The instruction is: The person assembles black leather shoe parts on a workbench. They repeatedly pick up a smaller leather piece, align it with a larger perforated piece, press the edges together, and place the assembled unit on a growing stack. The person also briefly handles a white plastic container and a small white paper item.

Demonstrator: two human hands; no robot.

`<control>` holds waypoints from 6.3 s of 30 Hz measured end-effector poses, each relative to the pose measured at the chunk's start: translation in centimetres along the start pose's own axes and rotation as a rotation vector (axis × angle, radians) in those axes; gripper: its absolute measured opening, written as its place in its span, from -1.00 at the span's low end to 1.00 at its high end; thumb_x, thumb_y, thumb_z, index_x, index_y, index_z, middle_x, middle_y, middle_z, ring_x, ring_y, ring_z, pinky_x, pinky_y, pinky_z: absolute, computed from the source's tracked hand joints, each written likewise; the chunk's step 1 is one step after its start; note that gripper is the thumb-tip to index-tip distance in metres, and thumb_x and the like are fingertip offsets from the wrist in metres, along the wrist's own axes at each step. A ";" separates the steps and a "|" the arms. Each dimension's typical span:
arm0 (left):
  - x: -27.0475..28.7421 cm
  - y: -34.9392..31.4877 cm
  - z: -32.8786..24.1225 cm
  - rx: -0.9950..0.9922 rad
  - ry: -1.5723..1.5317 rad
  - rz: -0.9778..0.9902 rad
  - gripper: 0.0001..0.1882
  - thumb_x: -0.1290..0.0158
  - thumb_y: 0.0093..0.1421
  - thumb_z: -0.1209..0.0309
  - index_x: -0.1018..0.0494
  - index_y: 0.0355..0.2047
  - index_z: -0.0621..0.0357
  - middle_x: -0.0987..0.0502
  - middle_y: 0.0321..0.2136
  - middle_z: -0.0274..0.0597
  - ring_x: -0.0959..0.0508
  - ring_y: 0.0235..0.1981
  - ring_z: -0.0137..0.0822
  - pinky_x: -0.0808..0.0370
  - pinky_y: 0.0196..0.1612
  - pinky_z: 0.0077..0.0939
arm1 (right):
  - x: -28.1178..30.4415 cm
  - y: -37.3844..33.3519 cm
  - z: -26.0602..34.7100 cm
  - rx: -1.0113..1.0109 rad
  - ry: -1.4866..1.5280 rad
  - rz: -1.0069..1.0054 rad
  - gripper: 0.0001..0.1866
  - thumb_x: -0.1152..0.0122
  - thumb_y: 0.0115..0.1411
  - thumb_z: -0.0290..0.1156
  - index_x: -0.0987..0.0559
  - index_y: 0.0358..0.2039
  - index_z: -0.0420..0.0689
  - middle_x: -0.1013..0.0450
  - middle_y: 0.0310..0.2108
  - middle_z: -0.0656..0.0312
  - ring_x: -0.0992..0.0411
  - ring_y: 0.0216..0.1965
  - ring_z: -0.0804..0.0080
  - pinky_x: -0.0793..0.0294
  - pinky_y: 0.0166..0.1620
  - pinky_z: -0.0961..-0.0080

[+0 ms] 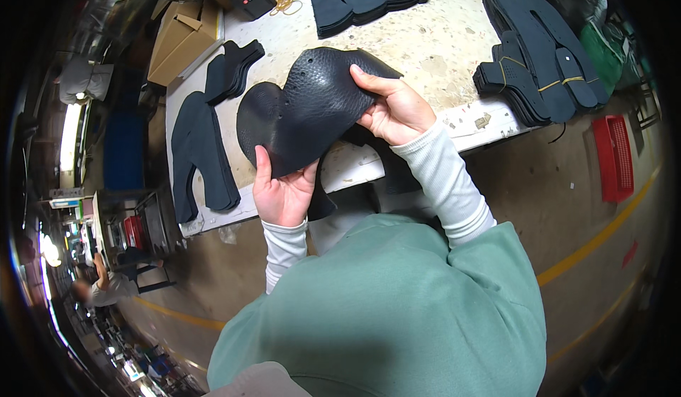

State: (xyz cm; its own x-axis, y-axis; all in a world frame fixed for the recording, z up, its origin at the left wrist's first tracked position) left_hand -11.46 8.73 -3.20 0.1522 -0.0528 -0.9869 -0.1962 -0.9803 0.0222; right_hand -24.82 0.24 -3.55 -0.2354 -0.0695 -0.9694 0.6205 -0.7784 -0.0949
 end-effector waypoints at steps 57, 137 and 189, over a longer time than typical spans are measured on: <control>0.6 7.5 -12.4 -0.325 1.711 -0.208 -0.71 0.10 0.26 0.40 -0.37 -0.05 0.24 -0.49 -0.17 -0.16 -0.51 -0.21 -0.44 -0.45 -0.13 -0.63 | 6.6 2.7 9.9 0.499 -1.700 -0.323 -0.76 -0.18 0.09 -0.40 -0.57 -0.24 -0.24 -0.55 -0.43 0.11 -0.49 -0.41 0.50 -0.44 -0.29 0.62; -0.5 2.4 -11.9 -0.130 2.581 -0.153 -0.58 -0.10 0.06 0.30 -0.41 -0.05 0.13 -0.38 -0.07 -0.01 -0.47 -0.29 -0.25 -0.42 -0.20 -0.49 | 1.4 -0.4 1.7 0.676 -1.911 -0.259 -0.61 -0.17 -0.06 -0.58 -0.50 -0.13 -0.22 -0.33 -0.22 0.06 -0.43 -0.38 0.21 -0.42 -0.31 0.42; -5.7 4.2 -39.6 0.082 2.229 -0.251 -0.66 -0.18 0.06 0.32 -0.47 -0.19 0.23 -0.52 -0.36 -0.35 -0.46 -0.31 -0.56 -0.38 -0.18 -0.66 | 2.9 -2.5 4.1 0.669 -1.817 -0.303 -0.78 -0.08 0.12 -0.50 -0.58 -0.20 -0.12 -0.41 -0.31 0.30 -0.30 -0.44 0.67 -0.21 -0.47 0.77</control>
State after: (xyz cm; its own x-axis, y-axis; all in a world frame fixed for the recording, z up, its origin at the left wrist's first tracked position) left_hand 25.21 -2.61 8.85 0.6694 -0.0880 0.7377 -0.0222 -0.9949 -0.0985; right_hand -30.09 -0.60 -5.16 -0.8956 -0.0240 0.4442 0.1856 -0.9277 0.3240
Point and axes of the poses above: each hand's wrist, its own y-axis towards the middle knuckle, its own x-axis out of the back of the hand, z = x × y, the point moved 7 cm from there along y, towards the middle knuckle
